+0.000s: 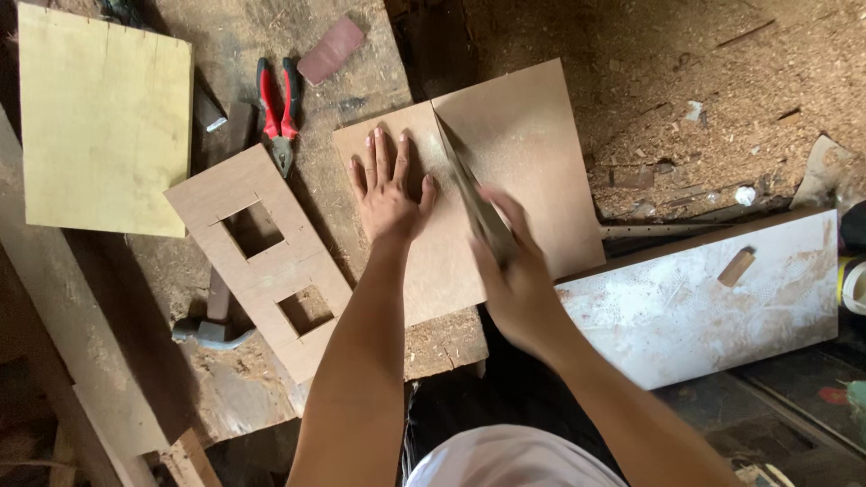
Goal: The person uses a hand saw to cut a rectangular piece of plywood on a workbench. The left hand stabilizes the wood while the right hand moves the saw back and forth along a marked line. The cut progresses steadily through the board.
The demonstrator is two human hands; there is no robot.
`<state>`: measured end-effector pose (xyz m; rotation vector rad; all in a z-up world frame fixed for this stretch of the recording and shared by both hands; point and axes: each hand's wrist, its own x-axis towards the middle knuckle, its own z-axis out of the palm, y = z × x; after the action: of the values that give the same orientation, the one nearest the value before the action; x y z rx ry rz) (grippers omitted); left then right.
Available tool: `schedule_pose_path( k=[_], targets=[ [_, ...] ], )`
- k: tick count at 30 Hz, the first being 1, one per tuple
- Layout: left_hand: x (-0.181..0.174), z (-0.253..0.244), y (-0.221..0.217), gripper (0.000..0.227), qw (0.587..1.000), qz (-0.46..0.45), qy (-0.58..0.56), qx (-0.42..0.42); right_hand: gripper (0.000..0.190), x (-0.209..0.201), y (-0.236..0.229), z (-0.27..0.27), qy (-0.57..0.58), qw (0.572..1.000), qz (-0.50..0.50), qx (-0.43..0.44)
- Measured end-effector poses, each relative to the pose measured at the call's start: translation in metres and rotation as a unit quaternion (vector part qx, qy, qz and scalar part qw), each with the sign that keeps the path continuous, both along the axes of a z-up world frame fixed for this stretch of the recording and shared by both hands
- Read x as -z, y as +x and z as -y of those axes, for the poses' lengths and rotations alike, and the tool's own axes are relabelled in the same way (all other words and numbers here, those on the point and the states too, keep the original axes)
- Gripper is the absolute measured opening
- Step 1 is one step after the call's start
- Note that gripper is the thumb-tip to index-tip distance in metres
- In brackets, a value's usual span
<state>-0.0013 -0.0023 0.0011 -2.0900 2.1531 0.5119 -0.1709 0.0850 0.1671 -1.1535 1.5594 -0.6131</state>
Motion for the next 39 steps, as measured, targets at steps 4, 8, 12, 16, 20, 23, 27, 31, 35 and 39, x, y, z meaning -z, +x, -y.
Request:
schedule_pose_path(
  k=[4, 8, 12, 16, 20, 23, 27, 31, 35, 39],
  targets=[
    [-0.001, 0.0, 0.0, 0.08, 1.0, -0.007, 0.016, 0.0, 0.037, -0.054, -0.023, -0.069, -0.085, 0.996, 0.01, -0.012],
    [-0.001, -0.001, -0.001, 0.08, 1.0, -0.016, 0.025, -0.003, 0.033, -0.039, -0.018, -0.063, -0.167, 0.986, -0.023, -0.014],
    [-0.003, 0.0, -0.001, 0.079, 0.999, 0.003, 0.032, -0.005, 0.05, 0.025, 0.012, 0.015, -0.037, 0.999, -0.021, -0.015],
    [-0.005, 0.002, 0.0, 0.081, 0.999, -0.003, 0.04, -0.007, 0.049, 0.063, 0.031, 0.061, -0.118, 0.992, 0.053, -0.005],
    [-0.006, 0.002, -0.003, 0.08, 0.999, -0.006, 0.044, -0.006, 0.05, 0.031, 0.013, 0.022, 0.008, 1.0, 0.0, 0.003],
    [-0.004, 0.003, 0.0, 0.081, 1.0, -0.007, 0.028, -0.001, 0.04, -0.014, -0.009, -0.035, -0.15, 0.987, -0.032, -0.043],
    [-0.004, 0.0, -0.001, 0.079, 1.0, 0.0, 0.019, 0.001, 0.039, -0.037, -0.023, -0.074, -0.104, 0.994, -0.022, -0.001],
    [-0.009, -0.003, 0.001, 0.081, 1.0, -0.004, 0.029, 0.001, 0.043, -0.03, -0.02, -0.068, -0.069, 0.997, 0.017, 0.031],
    [-0.009, 0.001, -0.003, 0.079, 1.0, -0.003, 0.029, 0.006, 0.042, -0.021, -0.017, -0.051, -0.143, 0.989, 0.015, 0.018],
    [-0.012, -0.002, 0.0, 0.079, 0.999, -0.004, 0.043, 0.004, 0.044, -0.025, -0.012, -0.048, -0.072, 0.995, 0.036, 0.053]
  ],
)
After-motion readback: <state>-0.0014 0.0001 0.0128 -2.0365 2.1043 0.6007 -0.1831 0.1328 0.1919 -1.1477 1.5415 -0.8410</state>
